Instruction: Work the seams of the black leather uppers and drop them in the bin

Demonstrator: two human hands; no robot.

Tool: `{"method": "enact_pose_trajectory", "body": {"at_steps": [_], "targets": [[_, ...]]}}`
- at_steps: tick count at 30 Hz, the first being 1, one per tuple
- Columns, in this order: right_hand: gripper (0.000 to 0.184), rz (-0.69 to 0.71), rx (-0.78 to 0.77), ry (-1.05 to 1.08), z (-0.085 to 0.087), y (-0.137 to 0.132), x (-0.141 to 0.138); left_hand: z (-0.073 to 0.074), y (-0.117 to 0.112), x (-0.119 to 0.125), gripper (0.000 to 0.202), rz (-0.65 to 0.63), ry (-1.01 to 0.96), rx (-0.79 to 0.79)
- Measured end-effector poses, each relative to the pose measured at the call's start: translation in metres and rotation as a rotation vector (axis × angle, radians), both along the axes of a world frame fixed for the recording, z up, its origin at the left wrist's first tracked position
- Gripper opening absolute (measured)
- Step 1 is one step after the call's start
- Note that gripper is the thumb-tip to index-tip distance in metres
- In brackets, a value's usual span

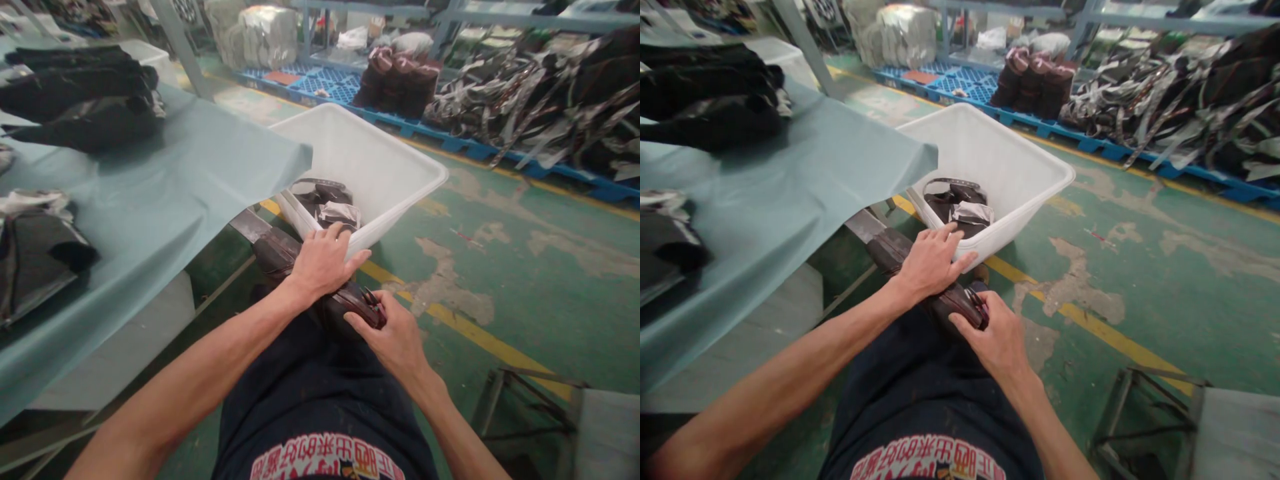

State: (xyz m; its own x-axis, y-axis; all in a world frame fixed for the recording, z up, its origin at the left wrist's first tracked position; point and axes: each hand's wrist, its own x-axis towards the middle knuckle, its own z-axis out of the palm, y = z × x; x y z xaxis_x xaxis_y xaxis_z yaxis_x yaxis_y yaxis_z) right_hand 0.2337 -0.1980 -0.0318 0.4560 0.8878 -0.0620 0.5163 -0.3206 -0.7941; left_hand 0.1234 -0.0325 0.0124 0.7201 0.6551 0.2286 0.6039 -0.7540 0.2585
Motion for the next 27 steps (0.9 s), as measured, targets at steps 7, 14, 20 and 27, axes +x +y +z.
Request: {"method": "enact_pose_trajectory", "body": {"at_steps": [7, 14, 20, 27], "targets": [[0.042, 0.044, -0.012, 0.037, 0.004, 0.0, 0.004, 0.006, 0.017, -0.011, 0.047, -0.022, -0.494, -0.356], [0.035, 0.083, -0.042, 0.065, 0.005, -0.037, 0.021, 0.015, 0.056, -0.096, 0.049, 0.527, -0.824, -0.171], [0.035, 0.123, -0.121, 0.107, -0.002, -0.082, 0.045, -0.041, -0.001, -0.122, 0.038, 0.675, -0.788, -0.247], [0.042, 0.01, -0.043, -0.039, 0.042, -0.082, 0.101, -0.074, -0.074, -0.062, 0.053, 0.736, -1.099, -0.44]]}}
